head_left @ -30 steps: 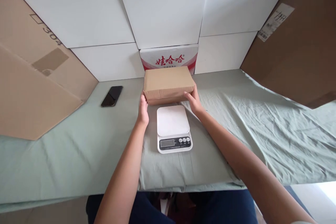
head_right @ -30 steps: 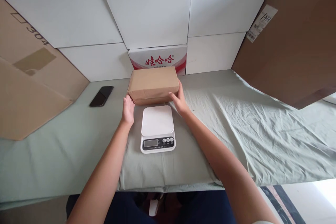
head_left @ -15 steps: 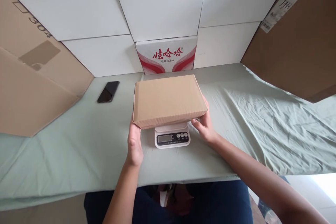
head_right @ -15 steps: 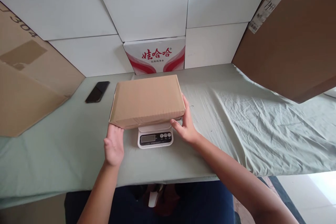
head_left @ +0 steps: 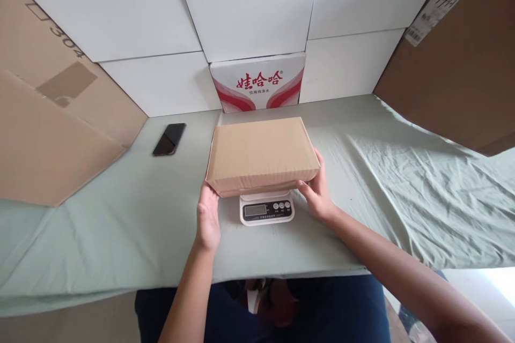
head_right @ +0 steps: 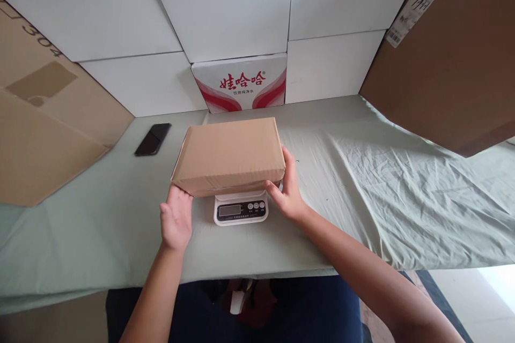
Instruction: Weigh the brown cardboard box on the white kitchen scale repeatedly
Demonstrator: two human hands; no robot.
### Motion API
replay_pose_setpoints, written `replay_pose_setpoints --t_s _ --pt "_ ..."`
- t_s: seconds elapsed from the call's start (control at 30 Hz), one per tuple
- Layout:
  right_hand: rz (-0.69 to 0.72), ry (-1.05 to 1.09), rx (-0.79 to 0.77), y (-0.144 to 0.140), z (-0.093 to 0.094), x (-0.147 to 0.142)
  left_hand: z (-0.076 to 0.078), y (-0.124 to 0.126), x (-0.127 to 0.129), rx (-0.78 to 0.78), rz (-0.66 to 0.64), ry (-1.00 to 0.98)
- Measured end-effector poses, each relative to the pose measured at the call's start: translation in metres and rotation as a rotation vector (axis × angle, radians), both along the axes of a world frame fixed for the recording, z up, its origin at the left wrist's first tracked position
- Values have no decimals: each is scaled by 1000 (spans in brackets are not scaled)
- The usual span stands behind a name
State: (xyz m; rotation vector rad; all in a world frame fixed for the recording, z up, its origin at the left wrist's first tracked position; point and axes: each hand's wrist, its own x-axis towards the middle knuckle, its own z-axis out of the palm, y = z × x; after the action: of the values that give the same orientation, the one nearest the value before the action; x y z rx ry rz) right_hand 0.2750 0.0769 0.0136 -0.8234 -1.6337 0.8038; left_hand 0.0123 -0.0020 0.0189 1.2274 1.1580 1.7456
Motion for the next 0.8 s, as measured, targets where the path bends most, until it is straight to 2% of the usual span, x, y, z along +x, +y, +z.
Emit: replay_pose_setpoints --t_s 0.17,0.43,0.6,0.7,0.8 --pt "-16 6 8 2 -2 0 2 0 1 5 -4 5" --pt "-63 53 17 1 7 4 3 -2 1 -1 17 -6" --pt "12 74 -81 -7 6 0 0 -5 2 -36 -16 19" --pt "23 105 -104 -2 12 -3 12 -2 2 -17 -27 32" --pt "7 129 -51 22 27 -8 33 20 -4 -22 -63 56"
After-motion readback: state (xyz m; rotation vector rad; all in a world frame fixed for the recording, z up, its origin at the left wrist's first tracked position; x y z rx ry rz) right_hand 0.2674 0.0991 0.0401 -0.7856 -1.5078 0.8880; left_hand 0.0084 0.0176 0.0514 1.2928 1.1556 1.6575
